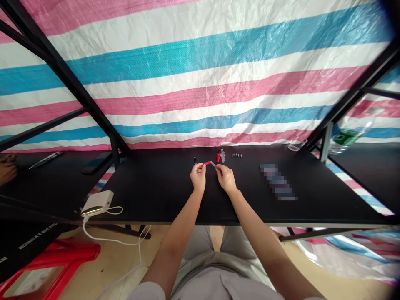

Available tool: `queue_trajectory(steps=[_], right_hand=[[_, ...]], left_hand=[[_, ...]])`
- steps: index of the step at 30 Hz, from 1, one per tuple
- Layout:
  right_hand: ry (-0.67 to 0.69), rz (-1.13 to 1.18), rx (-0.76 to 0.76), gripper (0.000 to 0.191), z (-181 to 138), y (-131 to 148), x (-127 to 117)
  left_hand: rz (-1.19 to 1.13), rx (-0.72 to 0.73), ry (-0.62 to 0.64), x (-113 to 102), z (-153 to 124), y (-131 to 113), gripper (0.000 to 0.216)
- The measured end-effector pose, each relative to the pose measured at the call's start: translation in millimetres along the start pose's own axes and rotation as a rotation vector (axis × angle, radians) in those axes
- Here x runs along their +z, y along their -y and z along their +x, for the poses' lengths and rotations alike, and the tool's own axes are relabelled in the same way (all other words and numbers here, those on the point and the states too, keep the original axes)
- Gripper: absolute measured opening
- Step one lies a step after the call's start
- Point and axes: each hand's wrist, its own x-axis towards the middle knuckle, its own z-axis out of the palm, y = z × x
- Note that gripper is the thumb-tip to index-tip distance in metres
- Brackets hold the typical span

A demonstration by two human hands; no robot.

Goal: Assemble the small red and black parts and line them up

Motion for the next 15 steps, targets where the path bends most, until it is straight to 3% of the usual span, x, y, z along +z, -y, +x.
queue_trajectory(steps=[3, 9, 15], right_hand=[[0.018, -0.012, -0.006, 0.027, 0.0, -0.8, 0.7], [-0.024, -0.008, -0.004, 0.026, 0.0, -4.8, 2.9], [-0.019, -0.004, -0.024, 0.025, 1.2, -0.1, 2.3]], left_hand=[[0.043, 0.021, 0.023, -0.2, -0.6, -0.9, 0.027], [0.151, 0.093, 0.260, 1.0, -2.7, -1.7, 0.050], [0.191, 0.172, 0.344, 0.2, -2.5, -0.5, 0.056]])
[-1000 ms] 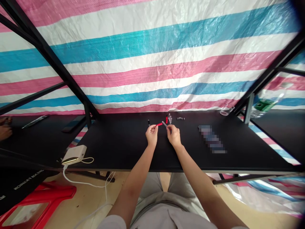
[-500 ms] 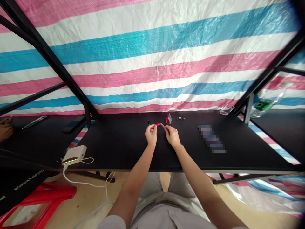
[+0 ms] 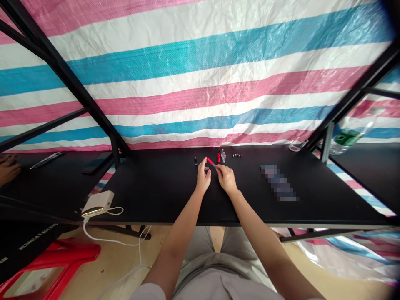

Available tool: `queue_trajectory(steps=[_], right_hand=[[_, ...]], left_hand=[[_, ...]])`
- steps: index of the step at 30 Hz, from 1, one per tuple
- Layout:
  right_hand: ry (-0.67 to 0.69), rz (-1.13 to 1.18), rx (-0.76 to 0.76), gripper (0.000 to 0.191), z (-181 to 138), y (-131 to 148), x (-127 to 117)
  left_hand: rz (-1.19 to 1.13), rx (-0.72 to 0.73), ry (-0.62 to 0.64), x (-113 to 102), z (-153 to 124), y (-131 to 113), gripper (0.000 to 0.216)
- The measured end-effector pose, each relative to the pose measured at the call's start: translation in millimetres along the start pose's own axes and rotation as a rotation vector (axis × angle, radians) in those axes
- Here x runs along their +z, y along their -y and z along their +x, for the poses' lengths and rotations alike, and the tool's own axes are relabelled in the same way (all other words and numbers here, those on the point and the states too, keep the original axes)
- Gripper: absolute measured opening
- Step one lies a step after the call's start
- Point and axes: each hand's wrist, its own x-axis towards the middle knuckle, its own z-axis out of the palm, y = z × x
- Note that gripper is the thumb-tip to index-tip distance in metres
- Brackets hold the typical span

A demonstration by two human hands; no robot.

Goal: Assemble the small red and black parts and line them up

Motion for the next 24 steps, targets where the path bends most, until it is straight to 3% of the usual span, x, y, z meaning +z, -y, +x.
queue_trajectory(steps=[5, 10, 13, 17, 21, 24], right_hand=[[-0.042, 0.054, 0.100, 0.025, 7, 7, 4], [0.090, 0.110, 0.229, 0.020, 26, 9, 15], [0.146, 0.141, 0.290, 0.014, 41, 12, 26], [0.221, 0.027, 0.323, 0.012, 57, 23, 42], [0.263, -0.056, 0.312, 0.013, 64, 32, 57], [0.281, -0.085, 0.310, 0.013, 64, 33, 65]], left_hand=[[0.034, 0.082, 0.061, 1, 0, 1, 0.057], [0.021, 0.141, 0.031, 1, 0, -1, 0.054], [0.033, 0.103, -0.156, -4, 1, -6, 0.044], [0.001, -0.070, -0.448, -15, 7, -5, 0.031], [-0.054, -0.178, -0.572, -21, 13, 8, 0.025], [-0.064, -0.213, -0.585, -22, 14, 17, 0.024]])
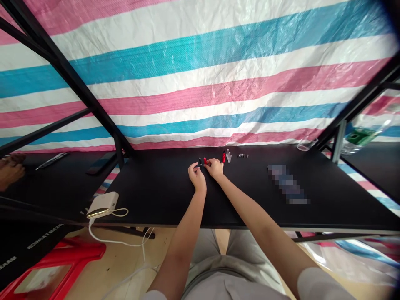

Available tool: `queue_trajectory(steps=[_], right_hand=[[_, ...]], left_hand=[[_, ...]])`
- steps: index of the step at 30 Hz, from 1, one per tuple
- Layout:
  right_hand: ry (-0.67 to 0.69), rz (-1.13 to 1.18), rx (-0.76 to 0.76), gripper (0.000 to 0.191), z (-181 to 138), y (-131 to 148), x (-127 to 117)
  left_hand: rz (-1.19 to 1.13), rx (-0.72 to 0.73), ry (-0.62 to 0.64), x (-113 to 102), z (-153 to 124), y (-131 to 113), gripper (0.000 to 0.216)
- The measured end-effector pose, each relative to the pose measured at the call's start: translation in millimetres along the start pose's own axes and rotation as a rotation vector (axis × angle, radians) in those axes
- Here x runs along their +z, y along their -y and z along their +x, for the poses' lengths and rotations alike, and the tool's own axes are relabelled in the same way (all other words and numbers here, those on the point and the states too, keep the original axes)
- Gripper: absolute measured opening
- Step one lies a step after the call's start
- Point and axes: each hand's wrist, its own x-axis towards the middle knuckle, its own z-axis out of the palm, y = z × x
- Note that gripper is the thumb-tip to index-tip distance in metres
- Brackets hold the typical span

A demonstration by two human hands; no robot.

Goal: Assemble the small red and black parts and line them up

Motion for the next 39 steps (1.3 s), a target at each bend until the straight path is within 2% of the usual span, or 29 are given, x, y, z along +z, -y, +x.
queue_trajectory(steps=[7, 12, 15, 18, 21, 25, 28, 30, 33, 36, 39], right_hand=[[0.007, -0.005, 0.002, 0.015, 4, -2, 6], [0.050, -0.033, 0.042, 0.016, 8, 1, 4], [0.059, -0.058, 0.012, 0.019, 6, 1, -1], [0.016, -0.070, -0.056, 0.019, -2, -5, -9], [-0.085, 0.011, -0.108, 0.024, -15, -21, -20], [-0.213, 0.255, -0.125, 0.026, -35, -49, -35], [-0.245, 0.397, -0.060, 0.027, -46, -65, -41], [-0.286, 0.440, -0.007, 0.027, -50, -72, -43], [-0.356, 0.404, 0.040, 0.024, -51, -75, -43], [-0.414, 0.255, 0.112, 0.020, -50, -74, -42], [-0.399, 0.119, 0.152, 0.019, -51, -72, -40]], left_hand=[[-0.007, -0.060, 0.006, 2, 0, 1, 0.022], [0.003, -0.056, 0.011, 2, -1, 1, 0.020], [-0.003, -0.049, 0.013, 2, -2, 1, 0.021], [0.018, -0.039, 0.022, 1, -3, -2, 0.021], [0.062, 0.028, 0.048, 1, -6, -9, 0.022], [0.127, 0.229, 0.170, 1, -16, -21, 0.022], [0.184, 0.373, 0.331, 7, -27, -25, 0.024], [0.237, 0.420, 0.452, 13, -33, -24, 0.028], [0.368, 0.399, 0.598, 22, -38, -21, 0.036], [0.510, 0.363, 0.643, 32, -34, -20, 0.041], [0.566, 0.405, 0.677, 42, -26, -22, 0.047]])
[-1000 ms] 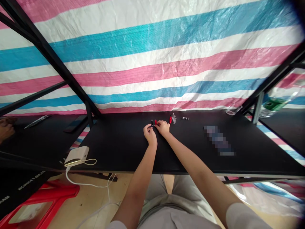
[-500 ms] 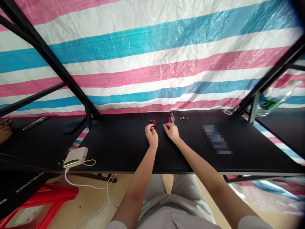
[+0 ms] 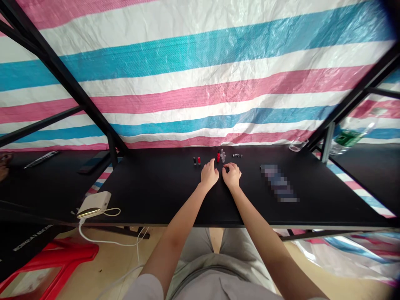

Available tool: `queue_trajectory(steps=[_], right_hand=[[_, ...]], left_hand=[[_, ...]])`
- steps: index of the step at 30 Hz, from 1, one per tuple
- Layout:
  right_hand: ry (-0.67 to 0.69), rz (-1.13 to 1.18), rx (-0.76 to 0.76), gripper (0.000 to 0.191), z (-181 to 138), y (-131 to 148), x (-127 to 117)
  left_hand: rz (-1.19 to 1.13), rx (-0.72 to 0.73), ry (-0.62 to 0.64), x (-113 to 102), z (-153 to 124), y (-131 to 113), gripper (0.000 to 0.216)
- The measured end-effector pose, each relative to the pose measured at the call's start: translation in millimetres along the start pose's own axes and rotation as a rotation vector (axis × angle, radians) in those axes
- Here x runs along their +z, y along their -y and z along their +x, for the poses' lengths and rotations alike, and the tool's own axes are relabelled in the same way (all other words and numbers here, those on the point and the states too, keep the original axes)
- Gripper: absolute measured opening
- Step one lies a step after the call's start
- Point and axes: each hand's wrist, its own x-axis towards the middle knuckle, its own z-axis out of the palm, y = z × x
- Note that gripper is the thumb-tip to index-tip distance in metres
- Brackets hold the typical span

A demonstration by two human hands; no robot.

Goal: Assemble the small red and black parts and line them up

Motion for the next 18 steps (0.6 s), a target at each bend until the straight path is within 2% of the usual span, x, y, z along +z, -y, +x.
queue_trajectory(steps=[5, 11, 18], right_hand=[[0.095, -0.080, -0.045, 0.026, 0, -2, 6], [0.199, -0.168, -0.085, 0.034, 2, -3, 12], [0.287, -0.258, -0.079, 0.043, 3, 1, 12]], left_hand=[[0.077, 0.050, 0.021, 6, 19, -3, 0.050], [0.116, -0.007, -0.038, 15, 34, -4, 0.022], [0.013, -0.104, -0.149, 4, 24, 2, 0.009]])
